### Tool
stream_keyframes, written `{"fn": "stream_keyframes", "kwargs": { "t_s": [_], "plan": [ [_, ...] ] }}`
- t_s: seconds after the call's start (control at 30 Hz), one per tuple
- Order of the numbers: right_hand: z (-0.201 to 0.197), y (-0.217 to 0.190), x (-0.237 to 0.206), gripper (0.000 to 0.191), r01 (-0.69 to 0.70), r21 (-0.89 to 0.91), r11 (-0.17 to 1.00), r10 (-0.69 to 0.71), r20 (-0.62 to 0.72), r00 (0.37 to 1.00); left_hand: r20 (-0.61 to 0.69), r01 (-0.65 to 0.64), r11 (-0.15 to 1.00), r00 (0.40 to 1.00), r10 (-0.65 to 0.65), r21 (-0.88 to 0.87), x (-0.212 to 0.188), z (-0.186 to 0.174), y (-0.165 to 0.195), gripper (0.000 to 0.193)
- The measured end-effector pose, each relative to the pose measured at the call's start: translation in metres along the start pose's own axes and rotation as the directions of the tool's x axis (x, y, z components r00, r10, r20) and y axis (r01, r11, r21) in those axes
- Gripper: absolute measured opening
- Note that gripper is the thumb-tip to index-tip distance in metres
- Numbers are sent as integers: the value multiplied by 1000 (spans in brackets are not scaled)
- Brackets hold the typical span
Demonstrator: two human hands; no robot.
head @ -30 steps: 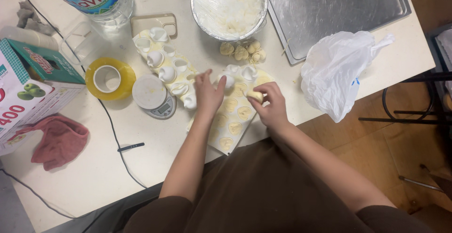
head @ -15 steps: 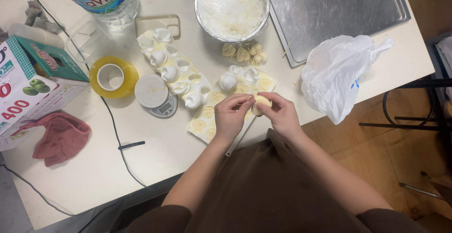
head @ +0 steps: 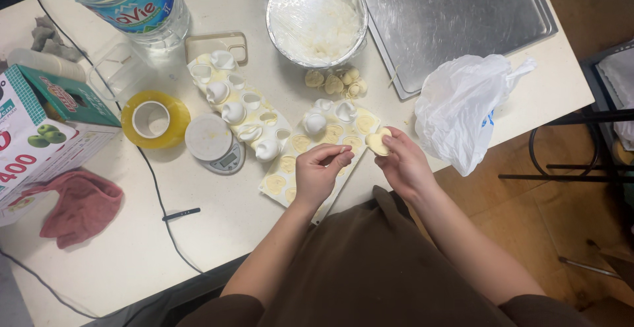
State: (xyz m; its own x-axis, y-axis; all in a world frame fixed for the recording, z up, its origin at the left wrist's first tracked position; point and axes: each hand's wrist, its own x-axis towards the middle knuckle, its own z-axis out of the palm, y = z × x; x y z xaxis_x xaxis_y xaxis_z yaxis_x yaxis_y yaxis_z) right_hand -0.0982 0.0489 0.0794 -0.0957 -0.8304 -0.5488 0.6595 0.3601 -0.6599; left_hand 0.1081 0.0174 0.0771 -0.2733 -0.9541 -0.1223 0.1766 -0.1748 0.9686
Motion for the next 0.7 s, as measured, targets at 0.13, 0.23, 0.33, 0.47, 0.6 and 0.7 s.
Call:
{"fn": "stream_keyframes", "kwargs": {
  "t_s": [0.13, 0.23, 0.33, 0.47, 0.6, 0.7],
  "plan": [
    [2, -1, -4, 34, -31, 6, 1000, 31, -39, 999, 169, 175, 975, 974, -151, -134, -2, -2, -2, 16],
    [1, 0, -4, 33, -24, 6, 1000, 24, -57, 998, 316, 245, 962, 928, -196, -122, -2, -4, -1, 17],
    [-2, 2, -2, 29, 26, -3, 1000, -26, -23, 999, 235, 209, 975, 954, -186, -76, 0, -2, 2, 21],
    [-7, 5, -4, 26, 156, -78, 985, -150, 74, 986, 58, 140, 989, 989, -137, -45, 8, 10, 9, 36],
    [-5, 6, -10, 33, 255, -217, 942, -246, 71, 967, 50, 48, 998, 998, -50, 44, 10, 26, 14, 34],
    [1, 4, -14, 34, 363, -354, 862, -334, 142, 932, -39, -96, 983, 994, 103, 155, 8, 34, 16, 23]
  ]
}}
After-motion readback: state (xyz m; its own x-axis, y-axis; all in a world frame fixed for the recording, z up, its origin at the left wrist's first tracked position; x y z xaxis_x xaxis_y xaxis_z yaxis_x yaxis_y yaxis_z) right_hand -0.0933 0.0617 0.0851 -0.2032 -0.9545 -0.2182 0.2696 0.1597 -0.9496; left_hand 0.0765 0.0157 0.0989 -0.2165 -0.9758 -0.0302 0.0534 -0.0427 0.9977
